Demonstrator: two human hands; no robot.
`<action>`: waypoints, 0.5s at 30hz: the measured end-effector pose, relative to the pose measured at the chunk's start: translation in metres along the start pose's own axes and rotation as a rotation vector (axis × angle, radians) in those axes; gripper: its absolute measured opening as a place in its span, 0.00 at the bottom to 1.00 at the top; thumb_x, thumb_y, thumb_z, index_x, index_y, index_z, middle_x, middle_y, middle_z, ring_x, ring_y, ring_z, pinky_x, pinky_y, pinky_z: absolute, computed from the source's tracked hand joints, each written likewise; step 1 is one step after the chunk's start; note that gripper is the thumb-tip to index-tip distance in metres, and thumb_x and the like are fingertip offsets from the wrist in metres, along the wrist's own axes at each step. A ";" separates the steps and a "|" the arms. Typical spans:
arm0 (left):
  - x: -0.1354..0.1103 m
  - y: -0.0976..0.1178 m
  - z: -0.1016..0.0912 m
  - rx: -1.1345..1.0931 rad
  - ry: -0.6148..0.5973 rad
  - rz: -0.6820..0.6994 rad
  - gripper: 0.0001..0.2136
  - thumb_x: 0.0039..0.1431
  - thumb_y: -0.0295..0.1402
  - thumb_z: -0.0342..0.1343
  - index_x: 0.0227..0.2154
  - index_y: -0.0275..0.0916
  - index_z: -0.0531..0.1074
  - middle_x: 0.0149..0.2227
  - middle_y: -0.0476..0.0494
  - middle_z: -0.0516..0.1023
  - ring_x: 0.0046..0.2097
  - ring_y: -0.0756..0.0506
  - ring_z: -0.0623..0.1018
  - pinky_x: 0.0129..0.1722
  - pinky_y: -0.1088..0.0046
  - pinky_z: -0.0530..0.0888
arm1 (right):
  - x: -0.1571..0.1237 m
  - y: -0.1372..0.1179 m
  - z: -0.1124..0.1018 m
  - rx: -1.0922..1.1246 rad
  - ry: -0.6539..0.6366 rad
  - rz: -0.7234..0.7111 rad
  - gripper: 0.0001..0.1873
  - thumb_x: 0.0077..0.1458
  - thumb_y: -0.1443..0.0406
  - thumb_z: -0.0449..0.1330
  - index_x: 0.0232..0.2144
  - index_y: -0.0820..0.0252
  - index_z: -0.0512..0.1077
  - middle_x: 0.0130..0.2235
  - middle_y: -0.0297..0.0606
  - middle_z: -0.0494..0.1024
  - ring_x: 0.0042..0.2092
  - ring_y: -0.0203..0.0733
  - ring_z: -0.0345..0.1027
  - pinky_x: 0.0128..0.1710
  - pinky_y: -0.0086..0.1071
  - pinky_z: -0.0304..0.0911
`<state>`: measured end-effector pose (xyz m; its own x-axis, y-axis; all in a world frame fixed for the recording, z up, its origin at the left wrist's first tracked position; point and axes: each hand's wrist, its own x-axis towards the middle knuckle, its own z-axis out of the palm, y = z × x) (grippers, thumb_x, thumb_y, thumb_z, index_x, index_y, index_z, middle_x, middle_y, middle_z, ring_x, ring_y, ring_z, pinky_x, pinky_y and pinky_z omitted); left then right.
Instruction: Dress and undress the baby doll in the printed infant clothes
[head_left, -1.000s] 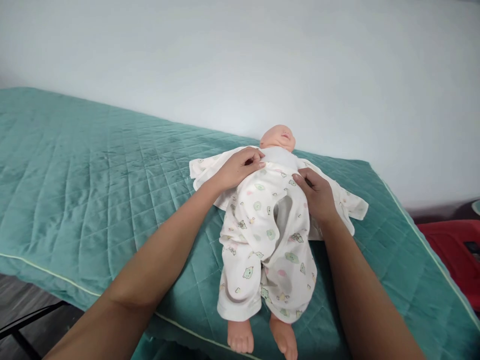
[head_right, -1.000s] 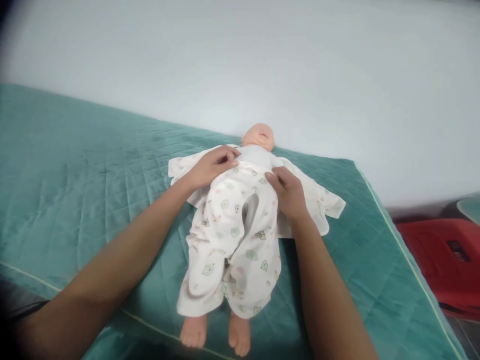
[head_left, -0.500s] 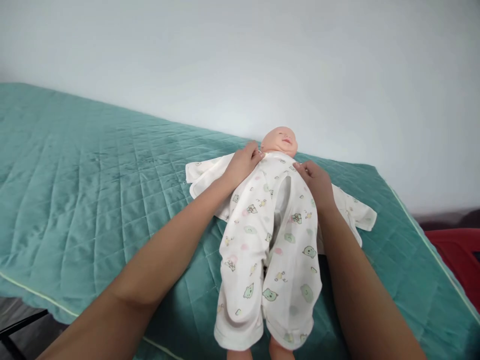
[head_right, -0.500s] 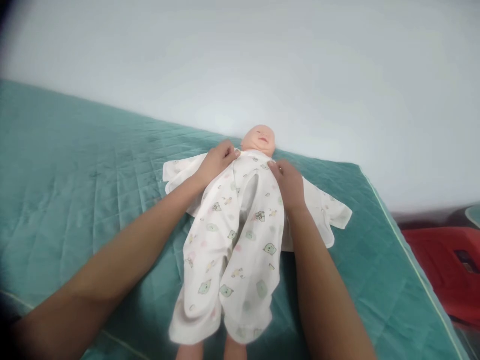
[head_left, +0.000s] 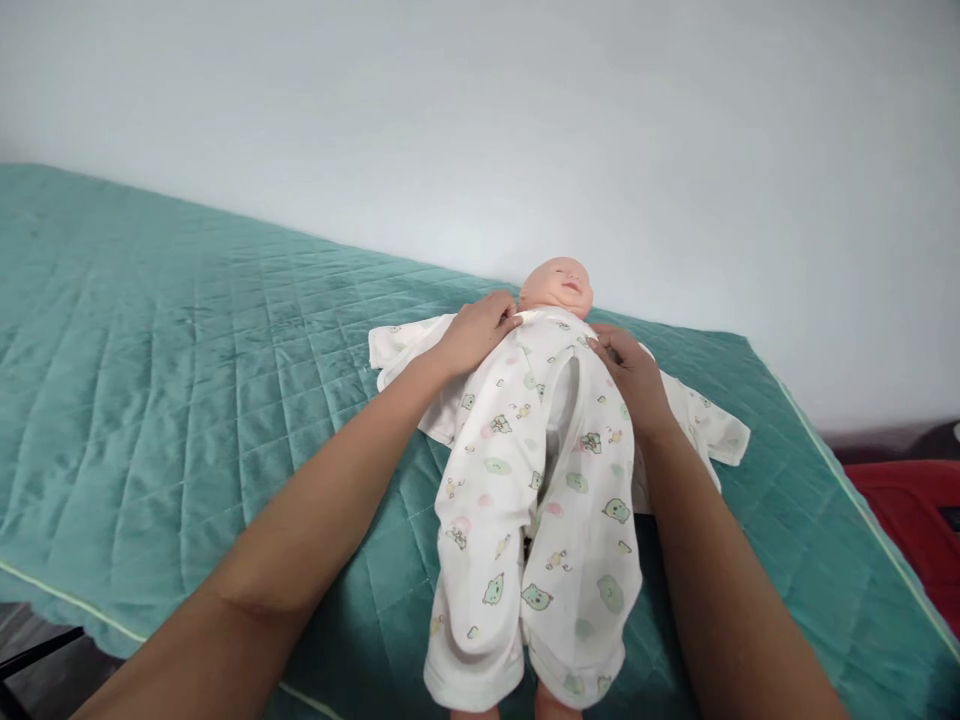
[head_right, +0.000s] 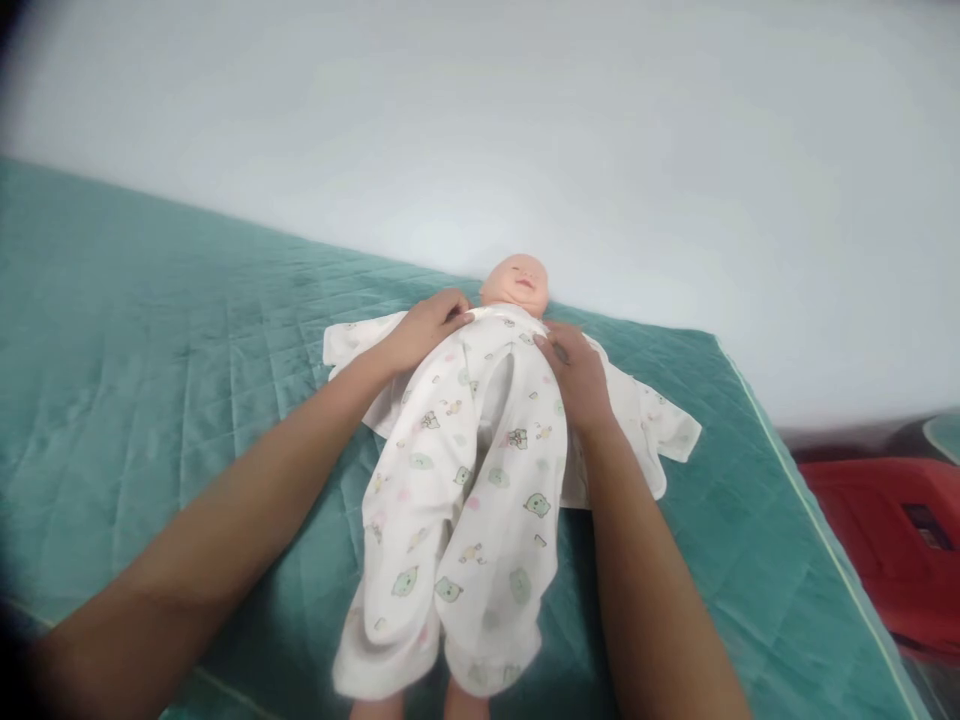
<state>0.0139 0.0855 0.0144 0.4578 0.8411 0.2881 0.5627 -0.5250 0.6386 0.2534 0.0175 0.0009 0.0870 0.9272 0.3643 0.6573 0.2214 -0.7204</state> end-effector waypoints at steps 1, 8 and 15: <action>0.004 0.000 0.002 0.013 0.014 -0.030 0.07 0.69 0.35 0.47 0.35 0.41 0.65 0.39 0.44 0.76 0.40 0.43 0.74 0.42 0.66 0.66 | 0.001 -0.002 0.000 -0.027 0.011 0.042 0.15 0.60 0.51 0.55 0.29 0.53 0.69 0.45 0.38 0.78 0.47 0.49 0.69 0.48 0.42 0.61; 0.032 -0.012 0.016 0.093 0.105 -0.143 0.04 0.67 0.33 0.49 0.36 0.42 0.65 0.33 0.44 0.76 0.35 0.42 0.73 0.38 0.67 0.67 | 0.021 -0.007 0.002 -0.315 0.083 0.233 0.17 0.59 0.52 0.55 0.24 0.54 0.62 0.27 0.33 0.71 0.31 0.43 0.60 0.34 0.36 0.52; 0.024 -0.014 0.016 -0.063 0.112 -0.015 0.07 0.64 0.32 0.52 0.40 0.42 0.74 0.44 0.45 0.82 0.46 0.43 0.78 0.48 0.66 0.71 | 0.019 0.002 0.006 -0.118 0.100 0.219 0.10 0.57 0.54 0.59 0.31 0.53 0.68 0.34 0.34 0.77 0.37 0.44 0.68 0.40 0.38 0.60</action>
<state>0.0282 0.1110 0.0010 0.3683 0.8597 0.3539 0.5227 -0.5063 0.6859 0.2519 0.0372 0.0034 0.3067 0.9132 0.2682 0.6968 -0.0234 -0.7169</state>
